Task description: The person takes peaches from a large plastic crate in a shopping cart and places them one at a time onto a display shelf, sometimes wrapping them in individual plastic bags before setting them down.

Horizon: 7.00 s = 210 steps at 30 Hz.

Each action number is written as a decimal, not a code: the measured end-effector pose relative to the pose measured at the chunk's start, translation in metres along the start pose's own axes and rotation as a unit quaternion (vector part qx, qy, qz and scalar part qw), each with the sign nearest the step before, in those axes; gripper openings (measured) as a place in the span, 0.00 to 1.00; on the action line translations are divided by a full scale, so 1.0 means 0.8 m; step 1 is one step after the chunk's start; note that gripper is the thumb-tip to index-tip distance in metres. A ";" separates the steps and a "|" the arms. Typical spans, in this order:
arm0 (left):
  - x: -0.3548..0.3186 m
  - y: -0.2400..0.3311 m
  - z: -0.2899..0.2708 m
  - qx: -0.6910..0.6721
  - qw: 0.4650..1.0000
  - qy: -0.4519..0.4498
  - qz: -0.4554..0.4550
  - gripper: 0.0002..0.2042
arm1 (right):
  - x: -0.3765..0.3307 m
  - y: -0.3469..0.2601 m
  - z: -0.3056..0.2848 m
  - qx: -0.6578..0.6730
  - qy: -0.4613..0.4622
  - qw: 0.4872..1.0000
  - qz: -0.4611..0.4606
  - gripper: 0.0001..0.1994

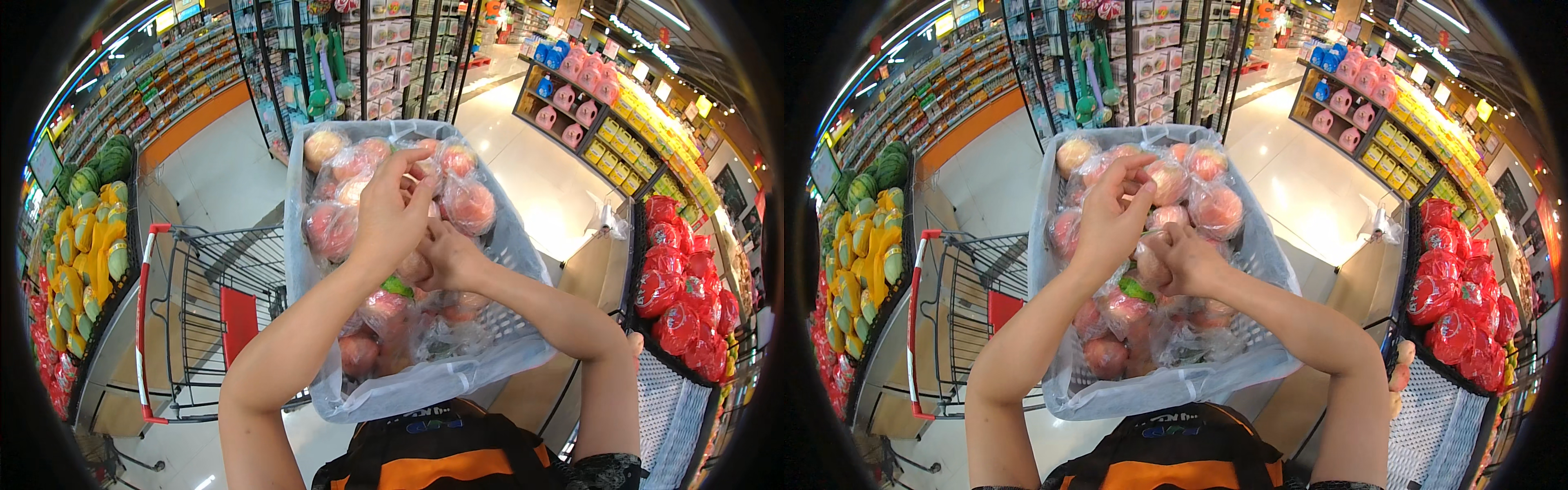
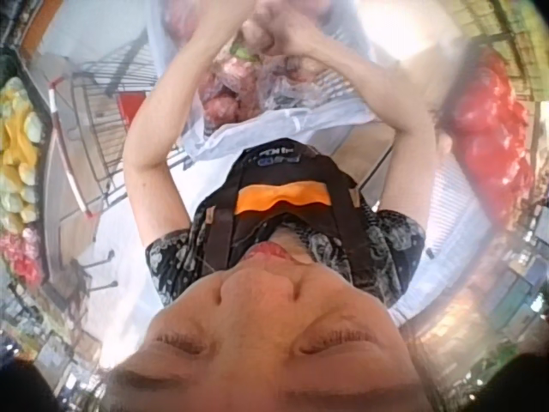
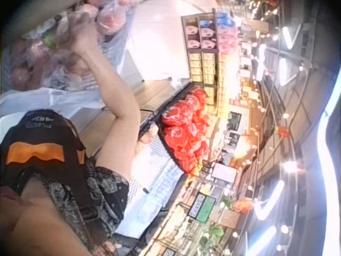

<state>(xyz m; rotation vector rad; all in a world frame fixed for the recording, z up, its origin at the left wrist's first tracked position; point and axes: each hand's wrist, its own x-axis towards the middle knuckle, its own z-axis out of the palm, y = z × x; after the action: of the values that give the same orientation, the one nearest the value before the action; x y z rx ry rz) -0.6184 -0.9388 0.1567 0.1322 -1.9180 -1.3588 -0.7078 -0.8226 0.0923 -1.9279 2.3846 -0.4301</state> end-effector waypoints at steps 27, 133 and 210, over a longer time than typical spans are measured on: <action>-0.035 0.024 0.023 -0.256 0.900 -0.256 -0.241 0.30 | -0.106 -0.033 -0.084 0.332 0.353 0.863 0.144 0.10; -0.041 0.010 0.028 -0.056 0.976 -0.204 -0.048 0.17 | -0.127 -0.047 -0.068 0.252 0.336 0.904 0.077 0.41; -0.064 0.030 0.034 0.139 0.838 -0.516 -0.111 0.22 | -0.463 -0.047 -0.089 -0.074 0.305 0.867 0.387 0.20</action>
<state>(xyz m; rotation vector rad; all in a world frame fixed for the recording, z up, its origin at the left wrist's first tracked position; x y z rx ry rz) -0.5919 -0.8826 0.1465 -0.3252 -3.0827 -1.4154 -0.6039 -0.4587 0.1182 -0.7317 3.3677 -0.8902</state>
